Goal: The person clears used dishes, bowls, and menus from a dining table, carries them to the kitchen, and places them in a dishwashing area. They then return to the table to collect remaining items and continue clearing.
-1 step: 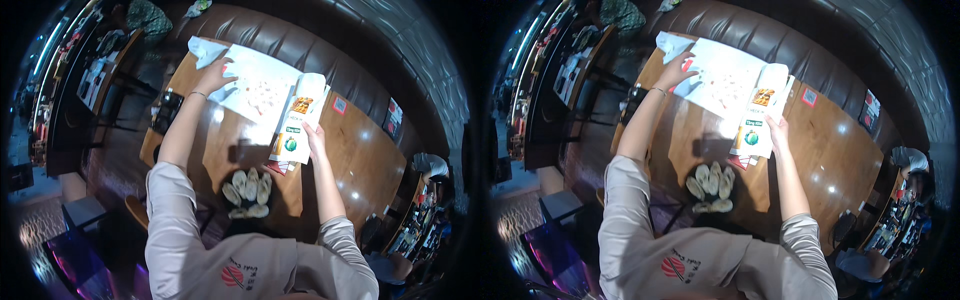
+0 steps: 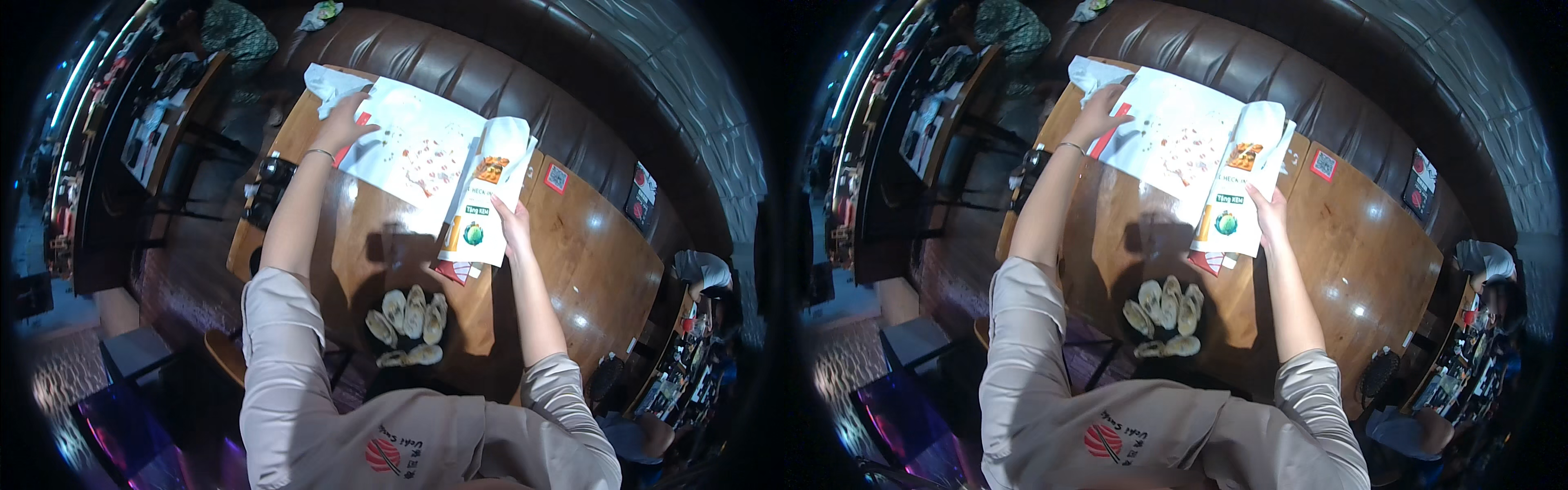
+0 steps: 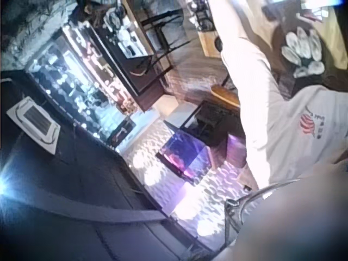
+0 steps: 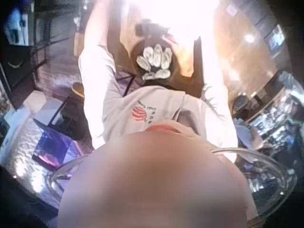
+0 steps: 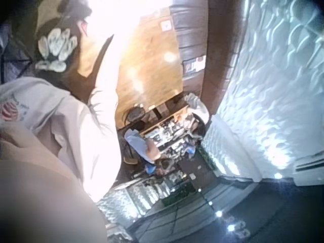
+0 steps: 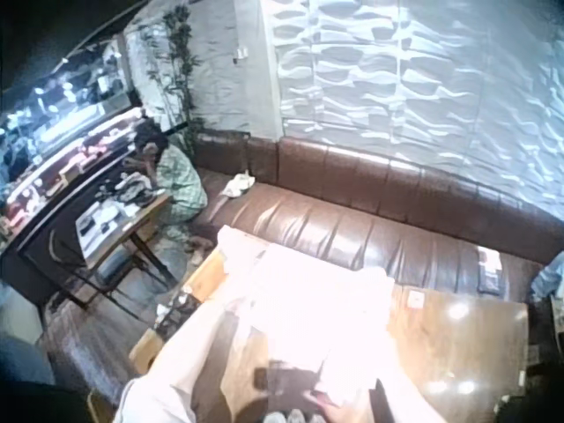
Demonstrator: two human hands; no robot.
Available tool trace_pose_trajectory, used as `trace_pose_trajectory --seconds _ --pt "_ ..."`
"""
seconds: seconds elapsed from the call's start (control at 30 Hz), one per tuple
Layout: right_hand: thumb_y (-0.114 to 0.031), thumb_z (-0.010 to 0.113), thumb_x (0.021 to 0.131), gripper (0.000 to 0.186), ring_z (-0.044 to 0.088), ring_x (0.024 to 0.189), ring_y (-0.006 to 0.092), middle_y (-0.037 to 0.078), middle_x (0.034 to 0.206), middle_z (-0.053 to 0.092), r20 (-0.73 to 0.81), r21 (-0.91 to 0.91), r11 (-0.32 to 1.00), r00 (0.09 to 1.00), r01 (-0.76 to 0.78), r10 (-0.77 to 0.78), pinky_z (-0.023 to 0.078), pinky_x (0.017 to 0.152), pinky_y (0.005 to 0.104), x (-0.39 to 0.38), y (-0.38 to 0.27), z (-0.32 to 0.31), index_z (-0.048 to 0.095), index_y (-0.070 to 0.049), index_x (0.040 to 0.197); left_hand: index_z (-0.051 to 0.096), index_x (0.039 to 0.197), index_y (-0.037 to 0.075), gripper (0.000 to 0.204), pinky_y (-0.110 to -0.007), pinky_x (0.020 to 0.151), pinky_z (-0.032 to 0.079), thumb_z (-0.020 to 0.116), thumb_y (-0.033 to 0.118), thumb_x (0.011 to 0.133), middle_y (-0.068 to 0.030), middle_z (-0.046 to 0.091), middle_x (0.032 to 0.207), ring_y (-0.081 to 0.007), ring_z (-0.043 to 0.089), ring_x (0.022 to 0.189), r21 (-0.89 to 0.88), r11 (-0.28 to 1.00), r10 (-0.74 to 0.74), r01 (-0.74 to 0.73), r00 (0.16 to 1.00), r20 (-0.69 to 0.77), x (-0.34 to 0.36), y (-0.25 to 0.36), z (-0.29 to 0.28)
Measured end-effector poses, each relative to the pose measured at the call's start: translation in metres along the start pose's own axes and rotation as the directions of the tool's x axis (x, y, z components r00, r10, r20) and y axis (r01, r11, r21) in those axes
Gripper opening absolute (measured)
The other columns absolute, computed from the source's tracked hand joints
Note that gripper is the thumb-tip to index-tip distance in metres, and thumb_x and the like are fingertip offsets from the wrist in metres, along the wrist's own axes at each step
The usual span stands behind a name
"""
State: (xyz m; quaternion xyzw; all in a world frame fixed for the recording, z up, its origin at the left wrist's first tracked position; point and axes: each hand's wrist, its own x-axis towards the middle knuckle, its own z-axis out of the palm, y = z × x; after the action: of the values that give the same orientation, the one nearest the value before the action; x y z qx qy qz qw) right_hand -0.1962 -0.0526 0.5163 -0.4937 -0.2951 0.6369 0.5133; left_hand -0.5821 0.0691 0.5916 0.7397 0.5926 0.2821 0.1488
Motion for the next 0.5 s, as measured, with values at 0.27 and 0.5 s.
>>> trace_pose_trajectory --seconds 0.27,0.5 --pt "-0.010 0.075 0.087 0.033 0.067 0.093 0.0179 0.013 0.106 0.071 -0.109 -0.130 0.986 0.990 -0.107 0.093 0.053 0.083 0.0298 0.162 0.091 0.103 0.063 0.006 0.113 0.050 0.143 0.018 0.073 -0.046 0.106 0.043 0.078 0.038 0.078 -0.0268 0.043 0.147 -0.0454 0.049 0.129 0.445 0.827 -0.308 0.344 0.939 -0.153 0.102 -0.233 0.058" --pt "-0.015 0.077 0.086 0.033 0.068 0.091 0.0192 0.012 0.102 0.072 -0.266 -0.500 0.861 0.930 0.093 -0.255 0.052 0.081 0.0307 0.223 0.112 0.105 0.064 0.003 0.111 0.071 0.099 -0.001 0.030 -0.046 0.084 0.051 0.068 0.026 0.086 -0.0266 0.067 0.098 -0.0403 0.066 0.094 -0.017 0.982 -0.187 0.186 0.978 -0.089 0.080 -0.215 0.100"
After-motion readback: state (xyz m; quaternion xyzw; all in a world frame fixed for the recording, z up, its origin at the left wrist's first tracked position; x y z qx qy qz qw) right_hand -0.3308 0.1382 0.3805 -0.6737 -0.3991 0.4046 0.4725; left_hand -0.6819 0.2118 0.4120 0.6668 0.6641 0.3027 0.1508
